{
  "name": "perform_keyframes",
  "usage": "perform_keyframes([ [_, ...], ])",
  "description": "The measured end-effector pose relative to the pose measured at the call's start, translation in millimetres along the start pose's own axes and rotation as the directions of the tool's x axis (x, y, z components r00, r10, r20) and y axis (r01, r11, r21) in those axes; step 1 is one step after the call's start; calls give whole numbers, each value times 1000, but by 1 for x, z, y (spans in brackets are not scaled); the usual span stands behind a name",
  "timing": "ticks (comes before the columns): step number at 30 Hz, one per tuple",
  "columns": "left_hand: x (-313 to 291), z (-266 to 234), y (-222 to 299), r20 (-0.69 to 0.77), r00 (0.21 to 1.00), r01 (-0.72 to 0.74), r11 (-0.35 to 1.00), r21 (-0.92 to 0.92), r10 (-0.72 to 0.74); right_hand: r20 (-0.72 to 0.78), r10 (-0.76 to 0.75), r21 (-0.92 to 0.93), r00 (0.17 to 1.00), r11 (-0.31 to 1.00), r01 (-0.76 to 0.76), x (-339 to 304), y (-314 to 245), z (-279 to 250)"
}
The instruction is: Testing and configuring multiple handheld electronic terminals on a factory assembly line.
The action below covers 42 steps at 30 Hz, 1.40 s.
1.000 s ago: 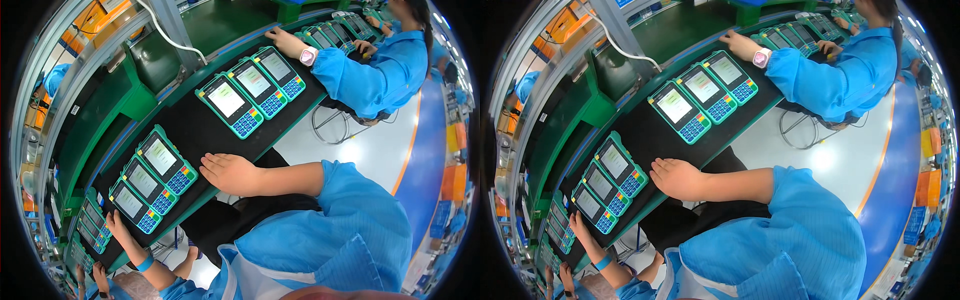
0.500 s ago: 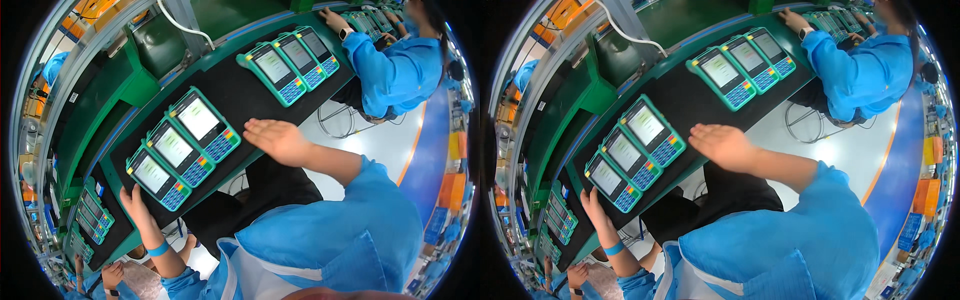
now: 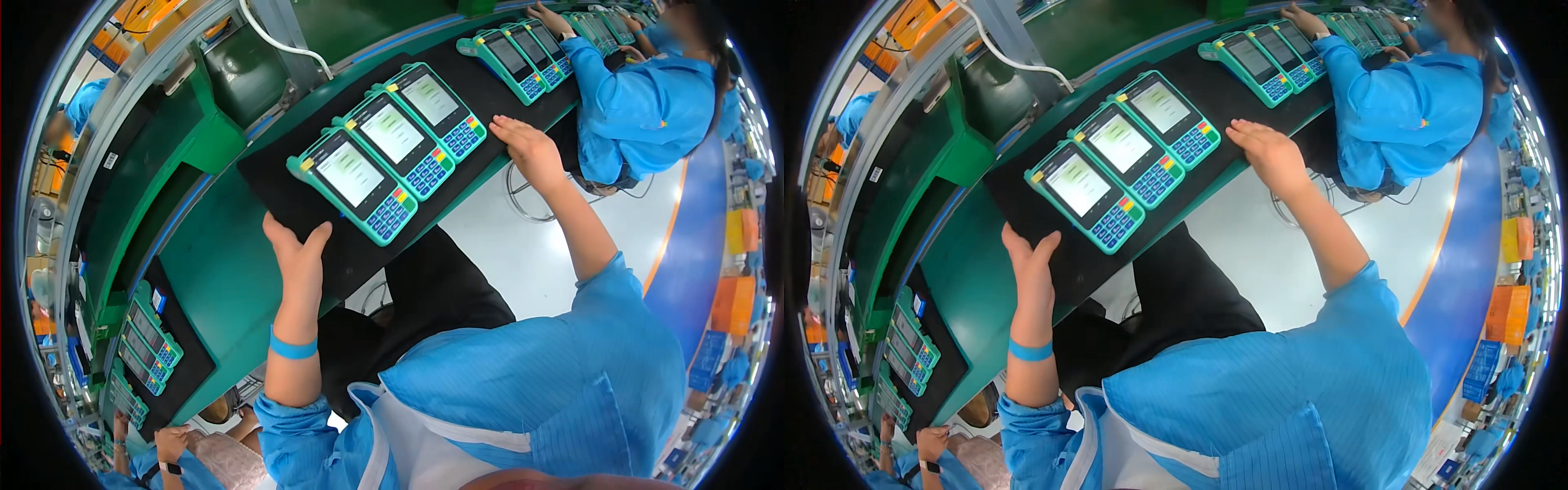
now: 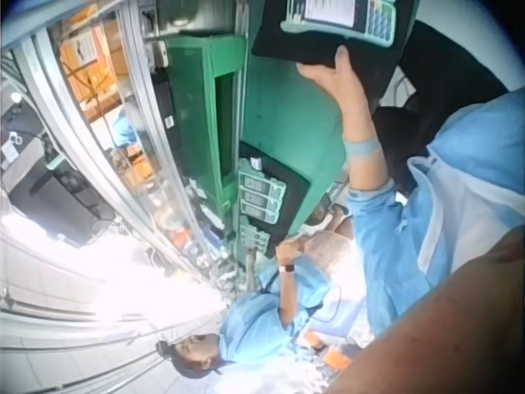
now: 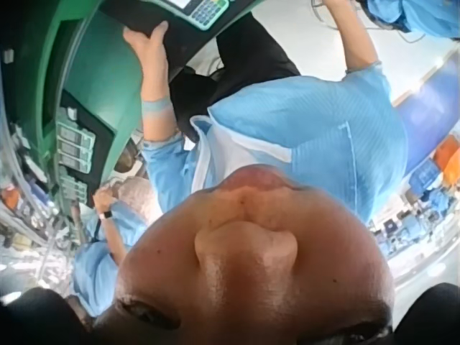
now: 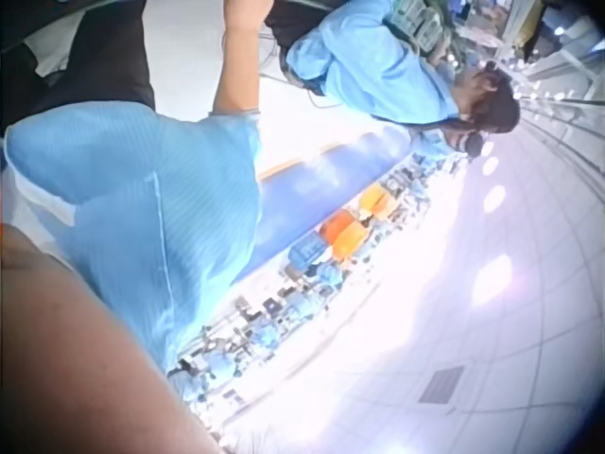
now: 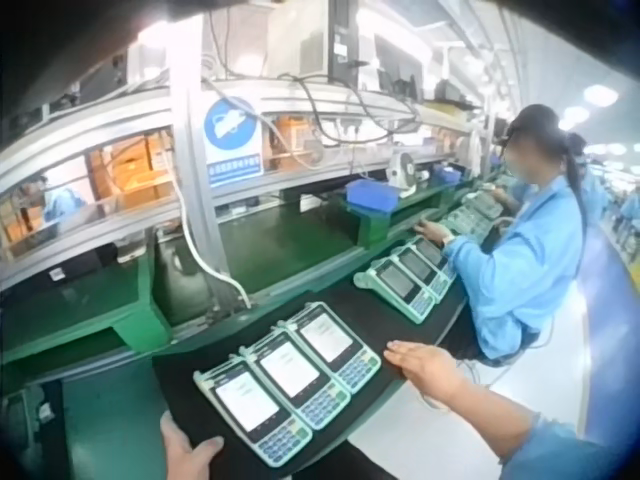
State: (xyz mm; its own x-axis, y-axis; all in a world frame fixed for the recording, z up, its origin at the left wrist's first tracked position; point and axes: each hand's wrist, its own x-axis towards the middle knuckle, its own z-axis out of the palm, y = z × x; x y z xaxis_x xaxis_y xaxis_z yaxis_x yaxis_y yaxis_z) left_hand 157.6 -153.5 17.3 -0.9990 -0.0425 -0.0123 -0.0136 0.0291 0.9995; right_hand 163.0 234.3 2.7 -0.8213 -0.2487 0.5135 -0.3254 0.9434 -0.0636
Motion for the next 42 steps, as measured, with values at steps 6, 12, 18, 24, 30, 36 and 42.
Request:
perform_keyframes([
  [6, 5, 13, 15, 85, 993, 86, 996, 2, -86, 19, 9, -51, 1000, 999, -8, 2, 19, 0],
  [12, 3, 3, 0, 99, 995, -49, 896, 441, 6, -2, 68, -75, 998, 995, -68, -4, 13, 3],
  [18, -70, -46, 28, 211, 896, -378, 425, 822, 390, 23, 104, -67, 994, 992, -102, -4, 9, 3],
  [24, -103, -90, 23, 105, 874, -329, 419, 847, 474, 147, 210, -97, 967, 976, -197, 5, -7, -10],
  [30, -104, -135, 5, -41, 848, -207, 400, 893, 529, -148, -10, 205, 989, 978, 40, 42, -98, -28],
  [36, -78, -182, 2, -96, 710, -166, 298, 940, 698, -255, -270, 578, 928, 727, 371, 88, -221, -18],
  [42, -12, -239, 5, -326, 674, -128, 540, 832, 663, -297, -218, 758, 930, 538, 369, 161, -313, 27],
])
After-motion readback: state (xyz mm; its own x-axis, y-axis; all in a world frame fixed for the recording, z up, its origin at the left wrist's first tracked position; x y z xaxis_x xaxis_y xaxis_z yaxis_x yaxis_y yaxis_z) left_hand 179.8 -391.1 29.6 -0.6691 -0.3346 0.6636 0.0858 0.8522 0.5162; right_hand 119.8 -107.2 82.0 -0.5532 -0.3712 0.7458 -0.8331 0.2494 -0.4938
